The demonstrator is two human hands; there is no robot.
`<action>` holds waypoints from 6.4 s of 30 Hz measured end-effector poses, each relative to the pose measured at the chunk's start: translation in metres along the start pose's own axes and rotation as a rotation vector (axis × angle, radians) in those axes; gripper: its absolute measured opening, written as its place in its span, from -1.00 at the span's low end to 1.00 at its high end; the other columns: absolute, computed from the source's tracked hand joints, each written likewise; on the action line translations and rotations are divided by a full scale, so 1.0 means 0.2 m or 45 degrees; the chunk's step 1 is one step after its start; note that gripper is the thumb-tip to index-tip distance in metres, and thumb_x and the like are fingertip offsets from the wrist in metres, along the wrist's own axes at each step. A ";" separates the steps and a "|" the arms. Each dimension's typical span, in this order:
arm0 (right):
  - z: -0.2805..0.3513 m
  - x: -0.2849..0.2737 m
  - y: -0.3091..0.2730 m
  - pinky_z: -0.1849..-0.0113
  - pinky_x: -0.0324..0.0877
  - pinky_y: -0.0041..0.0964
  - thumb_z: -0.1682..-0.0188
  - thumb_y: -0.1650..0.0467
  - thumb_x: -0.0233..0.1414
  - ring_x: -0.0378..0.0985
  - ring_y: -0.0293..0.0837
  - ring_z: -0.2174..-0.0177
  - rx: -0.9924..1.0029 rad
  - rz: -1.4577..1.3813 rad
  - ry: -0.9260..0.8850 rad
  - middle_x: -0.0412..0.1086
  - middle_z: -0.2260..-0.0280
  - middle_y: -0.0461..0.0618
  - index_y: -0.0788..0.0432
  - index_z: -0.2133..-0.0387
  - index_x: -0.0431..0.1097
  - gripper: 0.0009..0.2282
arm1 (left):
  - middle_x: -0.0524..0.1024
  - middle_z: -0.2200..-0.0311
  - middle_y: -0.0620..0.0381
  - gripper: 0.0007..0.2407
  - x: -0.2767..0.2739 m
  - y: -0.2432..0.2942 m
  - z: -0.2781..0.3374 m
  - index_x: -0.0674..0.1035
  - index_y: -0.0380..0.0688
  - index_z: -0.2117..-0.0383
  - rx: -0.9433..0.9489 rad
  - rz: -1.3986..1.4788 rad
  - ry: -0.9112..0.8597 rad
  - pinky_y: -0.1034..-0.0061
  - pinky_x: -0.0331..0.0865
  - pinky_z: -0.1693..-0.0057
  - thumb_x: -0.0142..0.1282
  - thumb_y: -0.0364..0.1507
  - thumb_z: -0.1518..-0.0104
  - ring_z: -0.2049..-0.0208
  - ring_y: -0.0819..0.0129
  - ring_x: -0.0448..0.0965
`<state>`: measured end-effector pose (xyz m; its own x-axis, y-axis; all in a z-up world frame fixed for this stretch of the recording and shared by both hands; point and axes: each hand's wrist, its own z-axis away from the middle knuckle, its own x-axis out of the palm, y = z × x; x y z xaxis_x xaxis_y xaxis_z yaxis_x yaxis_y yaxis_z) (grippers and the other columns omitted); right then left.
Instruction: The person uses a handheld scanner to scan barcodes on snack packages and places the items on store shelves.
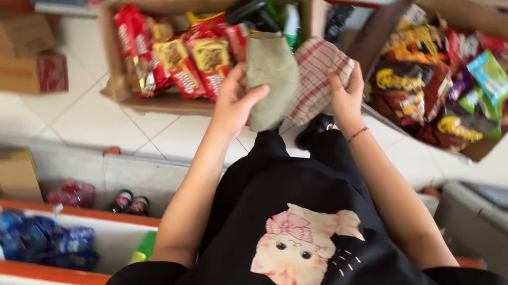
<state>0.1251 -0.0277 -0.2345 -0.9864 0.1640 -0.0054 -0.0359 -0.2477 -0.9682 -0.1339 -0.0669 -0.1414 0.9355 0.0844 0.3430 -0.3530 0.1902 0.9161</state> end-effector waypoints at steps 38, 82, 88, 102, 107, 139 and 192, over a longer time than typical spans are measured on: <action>-0.36 -0.62 -0.22 -0.15 0.26 0.04 0.20 0.53 0.23 0.25 0.20 -0.17 -0.521 0.815 -0.040 0.23 -0.14 0.16 0.04 -0.15 0.25 -0.42 | 0.38 0.08 -0.15 -0.75 0.97 -0.56 -0.26 0.45 -0.17 0.01 0.492 -1.291 0.300 0.14 0.34 -0.07 0.10 -0.52 -0.19 0.03 -0.14 0.44; 0.21 -0.28 -0.27 -0.18 0.21 -0.08 0.35 0.34 0.32 0.28 0.12 -0.13 -0.449 0.490 -0.155 0.20 -0.08 0.21 0.30 -0.22 0.09 -0.18 | 0.65 0.20 -0.09 -0.61 0.52 -0.39 -0.53 0.52 -0.32 0.02 0.109 -0.797 -0.465 0.35 0.48 -0.02 0.33 -0.38 -0.06 0.15 0.15 0.67; 0.31 -0.83 -0.07 -0.19 0.21 -0.06 0.34 0.31 0.33 0.30 0.15 -0.11 -0.383 0.504 0.223 0.23 -0.07 0.21 0.30 -0.22 0.12 -0.19 | 0.64 0.26 -0.26 -0.45 1.06 -0.82 -0.57 0.42 -0.30 -0.04 0.070 -1.161 -0.761 0.15 0.50 0.02 0.37 -0.25 0.04 0.15 -0.18 0.65; 0.10 -2.06 0.15 -0.07 0.27 0.08 0.28 0.32 0.38 0.29 0.27 0.02 -0.030 1.006 0.678 0.27 0.00 0.28 0.24 -0.42 -0.10 -0.01 | 0.49 0.07 -0.30 -0.18 1.94 -1.62 -0.86 -0.04 -0.08 -0.41 -0.002 -1.636 -0.622 0.09 0.44 -0.02 0.33 -0.34 -0.09 0.09 -0.20 0.57; -0.07 -2.24 0.21 -0.08 0.28 0.05 0.17 0.27 0.35 0.31 0.28 -0.03 0.029 1.018 0.576 0.27 -0.04 0.33 0.30 -0.39 -0.09 -0.09 | 0.48 0.07 -0.32 -0.18 1.94 -1.69 -0.84 -0.02 -0.12 -0.38 0.000 -1.660 -0.552 0.08 0.46 0.05 0.31 -0.39 -0.02 0.13 -0.20 0.58; -0.05 0.04 0.10 -0.03 0.43 -0.06 0.08 0.51 0.10 0.50 0.19 0.03 -0.453 0.593 -0.696 0.33 -0.02 0.23 0.24 -0.08 0.33 -0.60 | 0.44 0.62 0.23 -0.83 0.09 -0.70 -0.02 0.52 -0.27 0.26 -0.121 -0.300 0.558 0.53 0.28 0.50 0.17 -0.58 -0.02 0.67 0.51 0.42; 0.16 -0.61 -0.85 -0.09 0.47 -0.02 0.06 0.62 0.14 0.53 -0.05 -0.06 0.111 -0.849 -0.346 0.42 -0.09 0.04 0.24 -0.22 0.21 -0.47 | 0.47 -0.06 -0.03 -0.54 0.82 0.25 0.19 0.48 -0.34 -0.22 0.060 -0.048 -0.147 0.40 0.37 -0.22 0.21 -0.67 -0.11 -0.06 0.31 0.48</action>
<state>0.2474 -0.0356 -0.0608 -0.7545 0.0663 0.6529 -0.6455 -0.2547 -0.7201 0.0018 -0.0810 -0.0317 0.9441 -0.0357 0.3276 -0.3195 0.1446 0.9365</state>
